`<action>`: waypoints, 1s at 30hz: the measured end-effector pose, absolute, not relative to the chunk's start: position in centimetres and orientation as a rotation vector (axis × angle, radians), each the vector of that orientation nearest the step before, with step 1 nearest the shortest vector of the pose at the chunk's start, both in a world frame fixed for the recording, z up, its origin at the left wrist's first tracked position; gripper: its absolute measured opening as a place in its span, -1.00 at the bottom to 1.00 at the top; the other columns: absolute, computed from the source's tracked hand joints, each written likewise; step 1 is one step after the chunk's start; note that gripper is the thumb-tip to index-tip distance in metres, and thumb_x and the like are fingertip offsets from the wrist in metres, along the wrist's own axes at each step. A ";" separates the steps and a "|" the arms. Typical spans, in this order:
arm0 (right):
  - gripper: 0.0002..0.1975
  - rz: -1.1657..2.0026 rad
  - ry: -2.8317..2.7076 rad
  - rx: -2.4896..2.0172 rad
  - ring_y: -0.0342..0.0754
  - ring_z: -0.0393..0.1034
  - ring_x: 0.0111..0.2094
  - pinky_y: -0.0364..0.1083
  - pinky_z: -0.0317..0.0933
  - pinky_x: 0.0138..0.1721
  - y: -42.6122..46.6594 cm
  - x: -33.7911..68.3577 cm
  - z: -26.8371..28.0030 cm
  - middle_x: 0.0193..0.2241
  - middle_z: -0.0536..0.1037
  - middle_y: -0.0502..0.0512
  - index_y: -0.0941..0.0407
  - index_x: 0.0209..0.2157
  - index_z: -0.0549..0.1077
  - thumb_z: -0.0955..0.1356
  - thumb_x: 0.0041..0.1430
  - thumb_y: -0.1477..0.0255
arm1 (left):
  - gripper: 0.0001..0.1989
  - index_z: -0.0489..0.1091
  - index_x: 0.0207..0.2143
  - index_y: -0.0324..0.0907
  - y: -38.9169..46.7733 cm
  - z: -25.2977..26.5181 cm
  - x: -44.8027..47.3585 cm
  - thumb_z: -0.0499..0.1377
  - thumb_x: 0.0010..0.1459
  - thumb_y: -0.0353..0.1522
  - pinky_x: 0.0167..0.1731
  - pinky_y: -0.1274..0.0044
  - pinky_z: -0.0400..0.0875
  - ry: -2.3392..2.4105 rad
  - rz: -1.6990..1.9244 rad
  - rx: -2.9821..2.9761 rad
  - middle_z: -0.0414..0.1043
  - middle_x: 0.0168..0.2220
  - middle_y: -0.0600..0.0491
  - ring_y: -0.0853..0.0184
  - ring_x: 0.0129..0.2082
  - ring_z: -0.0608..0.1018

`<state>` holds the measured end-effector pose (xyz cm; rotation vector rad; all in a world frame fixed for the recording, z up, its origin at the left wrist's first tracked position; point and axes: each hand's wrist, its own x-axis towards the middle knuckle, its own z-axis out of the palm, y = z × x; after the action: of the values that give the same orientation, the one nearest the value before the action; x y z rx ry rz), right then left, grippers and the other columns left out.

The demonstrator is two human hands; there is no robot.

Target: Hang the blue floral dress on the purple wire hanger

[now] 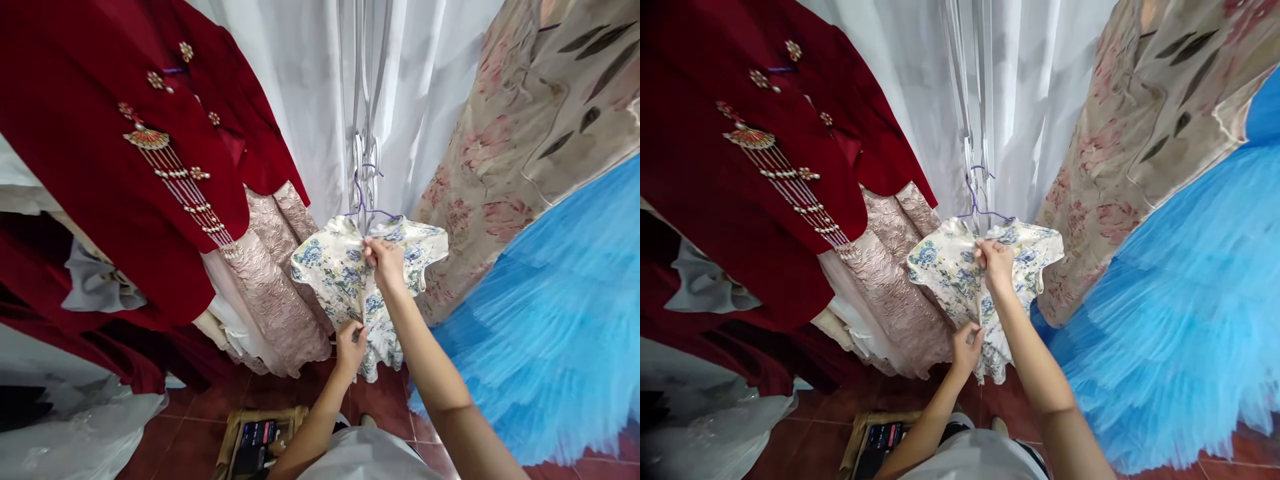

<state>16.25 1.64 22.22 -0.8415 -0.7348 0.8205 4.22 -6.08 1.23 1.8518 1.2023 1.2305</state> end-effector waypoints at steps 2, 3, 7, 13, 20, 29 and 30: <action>-0.76 0.819 -0.752 -0.817 -0.29 -0.03 -0.75 -0.18 -0.14 -0.70 2.9 16.2 24.6 -0.72 0.40 -0.06 0.14 -0.64 0.42 0.46 -0.07 0.33 | -0.70 0.37 -0.50 -0.16 -7.1 0.5 3.8 0.13 0.25 -0.21 -0.26 0.47 0.40 1.201 1.208 1.836 0.45 -0.47 0.04 0.29 -0.38 0.50; -0.77 0.824 -0.765 -0.825 -0.29 -0.03 -0.75 -0.18 -0.14 -0.71 3.1 16.2 25.3 -0.72 0.41 -0.06 0.15 -0.63 0.44 0.47 -0.08 0.32 | -0.69 0.39 -0.49 -0.17 -7.6 0.3 3.5 0.14 0.26 -0.20 -0.27 0.46 0.42 1.191 1.205 1.820 0.46 -0.47 0.03 0.28 -0.38 0.51; -0.77 0.857 -0.823 -0.895 -0.28 -0.03 -0.76 -0.19 -0.16 -0.73 2.3 16.4 25.1 -0.76 0.39 -0.07 0.15 -0.58 0.46 0.47 -0.08 0.30 | -0.77 0.52 -0.26 -0.18 -6.5 2.8 2.4 0.18 0.29 -0.22 -0.11 0.36 0.49 1.077 1.358 1.811 0.58 -0.26 -0.07 0.18 -0.18 0.60; -0.77 0.770 -0.845 -0.950 -0.25 0.03 -0.75 -0.19 -0.11 -0.69 0.8 16.4 23.6 -0.78 0.38 -0.07 0.15 -0.56 0.47 0.47 -0.03 0.29 | -0.60 0.28 0.26 -0.08 3.0 18.1 2.6 0.00 0.42 -0.33 0.08 0.33 0.45 0.813 1.696 2.196 0.38 0.22 -0.14 0.20 0.14 0.49; -0.75 0.634 -0.960 -1.061 -0.19 0.15 -0.72 -0.17 0.03 -0.63 1.4 17.2 22.8 -0.77 0.40 -0.03 0.13 -0.61 0.43 0.43 0.03 0.31 | -0.82 0.51 -0.21 -0.18 8.2 25.4 4.0 0.09 0.35 -0.40 -0.21 0.48 0.41 0.767 1.220 2.724 0.57 -0.27 -0.01 0.27 -0.26 0.58; -0.67 0.653 -1.044 -1.235 -0.17 0.15 -0.70 -0.15 0.07 -0.58 1.4 16.9 18.8 -0.77 0.36 -0.05 0.08 -0.68 0.32 0.36 0.06 0.26 | -0.82 0.52 -0.25 -0.19 8.4 27.7 2.5 0.13 0.33 -0.33 -0.39 0.56 0.35 0.842 1.475 2.419 0.54 -0.37 0.08 0.39 -0.41 0.53; -0.67 0.667 -1.060 -1.258 -0.18 0.15 -0.70 -0.16 0.07 -0.58 0.8 16.9 18.0 -0.78 0.36 -0.05 0.08 -0.70 0.31 0.36 0.04 0.27 | -0.80 0.51 -0.22 -0.20 9.3 28.1 1.4 0.12 0.35 -0.31 -0.40 0.57 0.36 0.876 1.538 2.352 0.54 -0.35 0.08 0.39 -0.40 0.53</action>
<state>16.95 0.78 17.97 -1.2583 -1.0597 0.6670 1.44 9.27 28.15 2.3523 0.8759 1.5382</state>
